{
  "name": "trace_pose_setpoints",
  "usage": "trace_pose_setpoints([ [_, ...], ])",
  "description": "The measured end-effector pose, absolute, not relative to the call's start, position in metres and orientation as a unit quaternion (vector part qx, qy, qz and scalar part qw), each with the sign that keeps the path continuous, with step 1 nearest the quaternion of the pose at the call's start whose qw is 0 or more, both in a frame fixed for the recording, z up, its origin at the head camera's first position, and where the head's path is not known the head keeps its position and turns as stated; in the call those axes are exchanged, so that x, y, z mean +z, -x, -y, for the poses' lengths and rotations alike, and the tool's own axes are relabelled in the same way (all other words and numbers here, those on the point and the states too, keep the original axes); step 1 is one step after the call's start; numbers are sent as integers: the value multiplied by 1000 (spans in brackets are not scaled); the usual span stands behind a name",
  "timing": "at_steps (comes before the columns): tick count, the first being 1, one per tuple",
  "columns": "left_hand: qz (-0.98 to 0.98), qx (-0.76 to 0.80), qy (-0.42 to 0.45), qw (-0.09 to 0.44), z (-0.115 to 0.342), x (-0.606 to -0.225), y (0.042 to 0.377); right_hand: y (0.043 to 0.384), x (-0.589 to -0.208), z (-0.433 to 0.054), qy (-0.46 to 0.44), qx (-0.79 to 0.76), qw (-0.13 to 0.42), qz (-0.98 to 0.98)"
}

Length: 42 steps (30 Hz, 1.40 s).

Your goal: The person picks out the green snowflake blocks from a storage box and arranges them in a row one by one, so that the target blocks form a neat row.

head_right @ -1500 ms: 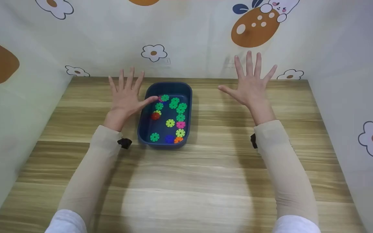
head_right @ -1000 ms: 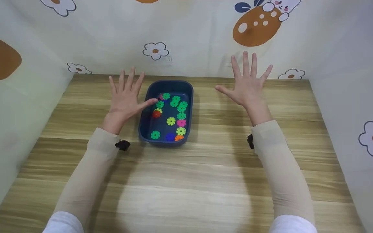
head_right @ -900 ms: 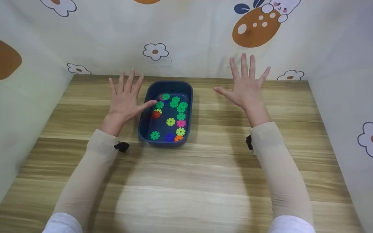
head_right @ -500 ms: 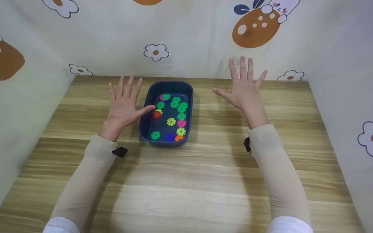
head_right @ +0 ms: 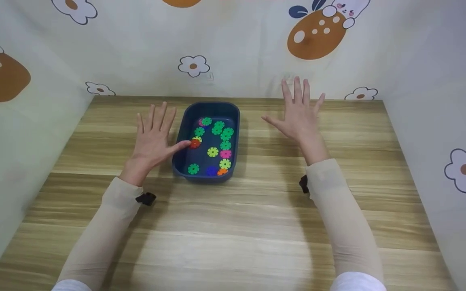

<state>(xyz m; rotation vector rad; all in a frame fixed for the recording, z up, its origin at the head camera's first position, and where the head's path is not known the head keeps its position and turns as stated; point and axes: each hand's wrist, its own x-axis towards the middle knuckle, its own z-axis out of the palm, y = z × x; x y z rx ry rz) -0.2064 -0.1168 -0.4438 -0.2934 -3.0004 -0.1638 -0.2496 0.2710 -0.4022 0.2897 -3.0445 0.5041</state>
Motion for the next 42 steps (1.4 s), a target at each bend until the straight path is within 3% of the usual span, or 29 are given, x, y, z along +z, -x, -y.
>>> trace_pose_setpoints([
  [42,977,-151,148,-13,134,-457,165,250,-422,-241,-141,240,30,960],
])
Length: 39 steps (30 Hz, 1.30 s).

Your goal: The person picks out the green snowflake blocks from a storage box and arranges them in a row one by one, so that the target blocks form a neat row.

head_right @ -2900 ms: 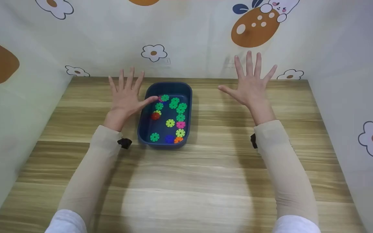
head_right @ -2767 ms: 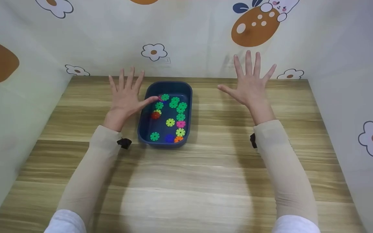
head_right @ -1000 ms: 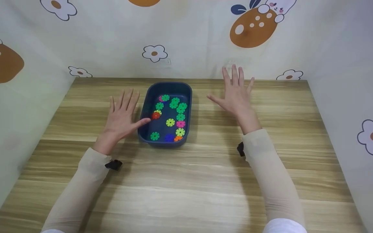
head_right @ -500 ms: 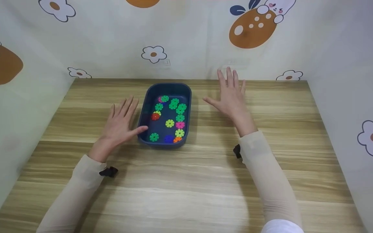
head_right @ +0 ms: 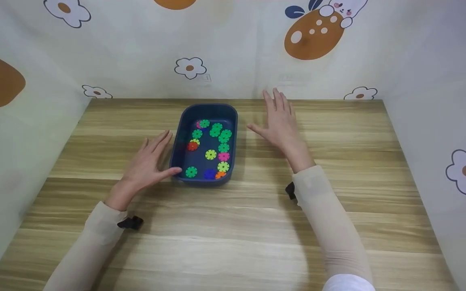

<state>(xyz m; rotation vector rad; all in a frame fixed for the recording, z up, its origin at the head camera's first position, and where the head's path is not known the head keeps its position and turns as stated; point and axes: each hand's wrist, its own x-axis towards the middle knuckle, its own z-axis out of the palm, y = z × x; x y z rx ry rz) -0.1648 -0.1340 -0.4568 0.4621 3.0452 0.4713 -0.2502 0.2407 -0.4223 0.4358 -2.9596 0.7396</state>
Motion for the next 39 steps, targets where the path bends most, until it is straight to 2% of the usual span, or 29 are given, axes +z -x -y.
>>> trace_pose_setpoints([
  [7,-967,201,-155,19,136,-457,156,249,-422,-232,-142,242,20,960],
  [24,-945,300,-101,75,133,-459,149,244,-421,-209,-158,267,25,950],
  [39,-943,306,-114,59,133,-463,149,238,-415,-186,-174,287,6,942],
])
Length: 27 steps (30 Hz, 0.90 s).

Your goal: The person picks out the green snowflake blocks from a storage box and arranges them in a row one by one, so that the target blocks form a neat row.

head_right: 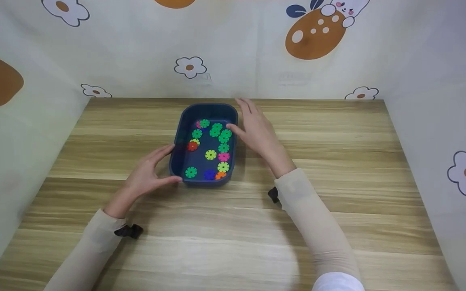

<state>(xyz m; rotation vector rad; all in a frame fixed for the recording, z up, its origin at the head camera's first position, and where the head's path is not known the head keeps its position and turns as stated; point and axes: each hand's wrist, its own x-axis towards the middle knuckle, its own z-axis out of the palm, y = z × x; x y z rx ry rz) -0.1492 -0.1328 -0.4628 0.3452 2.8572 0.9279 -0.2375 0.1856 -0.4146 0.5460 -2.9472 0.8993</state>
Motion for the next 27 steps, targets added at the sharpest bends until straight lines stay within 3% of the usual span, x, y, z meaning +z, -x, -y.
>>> trace_pose_setpoints([
  [27,-949,295,-105,39,127,-463,148,228,-425,-138,-218,358,-11,908],
])
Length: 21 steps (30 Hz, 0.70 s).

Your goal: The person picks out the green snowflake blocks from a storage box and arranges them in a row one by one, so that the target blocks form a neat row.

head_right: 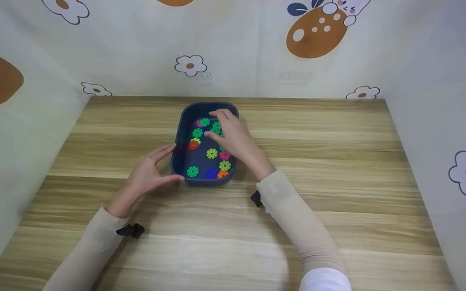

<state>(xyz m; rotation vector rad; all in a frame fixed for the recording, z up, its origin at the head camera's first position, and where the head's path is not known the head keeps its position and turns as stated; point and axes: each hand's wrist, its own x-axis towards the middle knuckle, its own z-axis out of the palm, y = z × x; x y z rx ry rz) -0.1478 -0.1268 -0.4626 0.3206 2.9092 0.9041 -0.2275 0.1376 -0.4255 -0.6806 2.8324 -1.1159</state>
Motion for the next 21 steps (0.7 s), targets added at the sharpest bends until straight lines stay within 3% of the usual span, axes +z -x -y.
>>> trace_pose_setpoints([
  [21,-936,334,-114,21,126,-463,149,222,-446,-110,277,-374,48,-884],
])
